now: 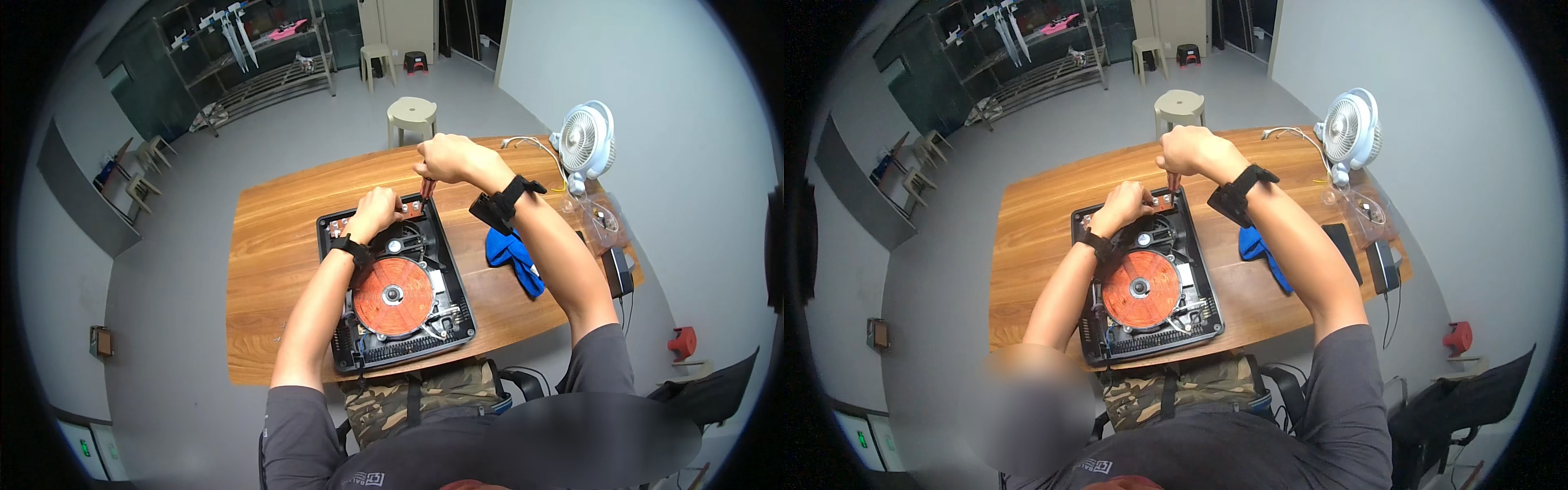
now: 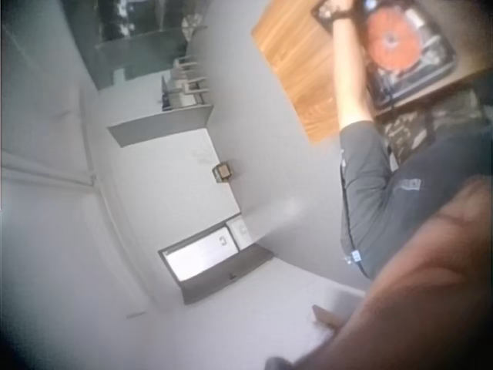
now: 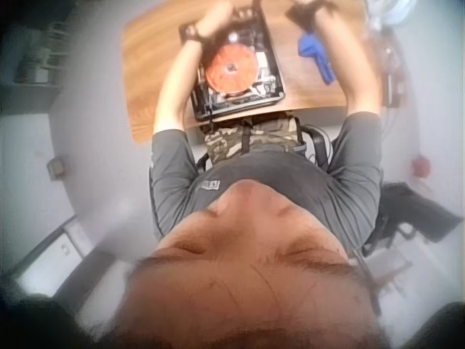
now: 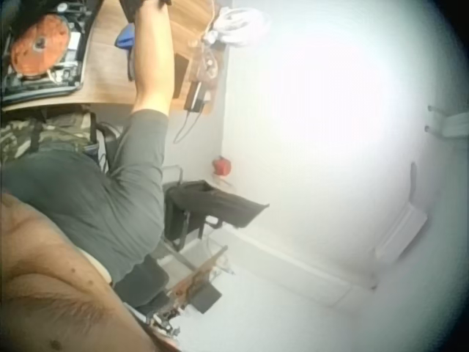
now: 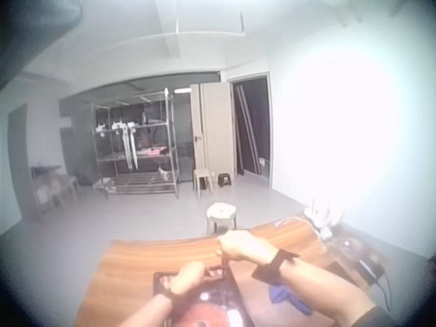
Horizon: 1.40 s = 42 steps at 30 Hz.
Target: The person assembles an electronic device on a wooden table. They use a screwdriver to secure components inside the device, connect a circuit board, and then flip the device to fasten the bottom cover.
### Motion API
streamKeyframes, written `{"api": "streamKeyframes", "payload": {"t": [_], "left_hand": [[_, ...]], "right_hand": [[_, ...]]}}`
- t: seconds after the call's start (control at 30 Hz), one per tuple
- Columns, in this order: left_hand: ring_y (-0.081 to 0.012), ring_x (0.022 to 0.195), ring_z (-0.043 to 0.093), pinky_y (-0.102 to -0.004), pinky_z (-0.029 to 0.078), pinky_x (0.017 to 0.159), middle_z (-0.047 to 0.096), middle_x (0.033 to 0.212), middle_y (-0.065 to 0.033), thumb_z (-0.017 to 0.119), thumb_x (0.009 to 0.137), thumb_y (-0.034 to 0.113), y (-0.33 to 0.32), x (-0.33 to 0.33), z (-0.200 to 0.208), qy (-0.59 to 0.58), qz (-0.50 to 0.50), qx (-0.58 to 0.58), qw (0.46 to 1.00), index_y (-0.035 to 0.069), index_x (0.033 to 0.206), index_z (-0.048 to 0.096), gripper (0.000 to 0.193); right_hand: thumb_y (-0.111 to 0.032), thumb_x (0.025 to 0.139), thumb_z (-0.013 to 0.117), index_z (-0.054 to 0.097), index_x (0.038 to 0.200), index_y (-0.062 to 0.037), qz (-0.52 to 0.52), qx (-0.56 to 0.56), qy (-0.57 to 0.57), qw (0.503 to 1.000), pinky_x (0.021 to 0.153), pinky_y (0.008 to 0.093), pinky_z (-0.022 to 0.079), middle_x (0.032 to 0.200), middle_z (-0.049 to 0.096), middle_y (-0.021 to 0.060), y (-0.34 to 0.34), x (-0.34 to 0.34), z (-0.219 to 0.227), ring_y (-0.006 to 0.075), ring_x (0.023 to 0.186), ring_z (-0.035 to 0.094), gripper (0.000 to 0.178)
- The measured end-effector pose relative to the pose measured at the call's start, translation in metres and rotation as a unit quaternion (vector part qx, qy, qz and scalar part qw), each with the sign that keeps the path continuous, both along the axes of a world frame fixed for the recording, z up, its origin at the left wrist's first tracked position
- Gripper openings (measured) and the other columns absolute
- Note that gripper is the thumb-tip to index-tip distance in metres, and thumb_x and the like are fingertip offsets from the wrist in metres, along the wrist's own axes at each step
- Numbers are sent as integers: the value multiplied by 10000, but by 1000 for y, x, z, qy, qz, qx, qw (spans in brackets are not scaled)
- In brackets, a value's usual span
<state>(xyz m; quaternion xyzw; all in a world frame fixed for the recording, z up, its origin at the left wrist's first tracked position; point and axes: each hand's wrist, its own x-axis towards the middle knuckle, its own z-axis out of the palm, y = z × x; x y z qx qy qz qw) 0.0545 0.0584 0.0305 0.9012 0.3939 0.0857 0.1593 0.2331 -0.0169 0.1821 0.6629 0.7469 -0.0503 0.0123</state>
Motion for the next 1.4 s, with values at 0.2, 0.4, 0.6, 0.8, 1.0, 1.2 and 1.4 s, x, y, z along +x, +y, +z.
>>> {"api": "streamKeyframes", "payload": {"t": [0.2,0.4,0.6,0.8,1.0,1.2,1.4], "left_hand": [[-363,971,724,-447,574,859,751,988,-191,838,771,190,3,1,-3,1,1,-2,1000,92,1000,799,252],[-362,969,723,-450,574,856,749,988,-196,839,770,194,5,1,-4,3,2,-5,1000,94,998,800,252],[-366,955,721,-449,574,851,747,976,-197,842,768,212,2,4,-2,12,-2,1,1000,90,983,800,251],[-356,920,717,-447,558,853,751,927,-180,808,789,261,1,-3,-4,-10,-11,28,1000,99,992,803,260],[-348,959,721,-424,562,880,751,986,-189,762,835,209,-3,-11,2,-15,-24,-2,1000,90,1062,785,257],[-338,929,742,-409,585,843,747,999,-217,711,860,126,-4,-53,11,-80,11,64,995,-14,1066,752,253],[-375,955,709,-437,564,888,728,1011,-228,696,861,97,37,-145,-12,-85,123,166,975,-8,979,774,176]], "right_hand": [[-350,933,586,754,988,5,-25,-7,-26,999,906,461,562,1005,741,226,-4,2,4,377,996,712,396],[-366,896,601,700,942,29,54,-3,8,998,862,492,544,911,725,247,-6,17,-4,399,948,701,410],[-348,896,593,733,911,12,10,-63,33,997,815,467,565,828,732,205,8,5,-6,356,833,719,387],[-337,890,601,764,843,8,-1,-50,44,998,796,444,582,788,734,196,3,-14,3,337,800,728,385],[-320,882,613,773,808,-4,-8,-33,37,999,739,427,592,705,723,167,2,-3,-2,306,709,729,362],[-323,912,631,792,869,-24,-42,-52,17,998,830,397,592,829,761,158,-5,-8,2,287,830,752,342],[-324,910,634,790,918,-18,-33,-40,19,998,855,399,590,887,768,160,-6,-10,0,295,883,750,343]]}}
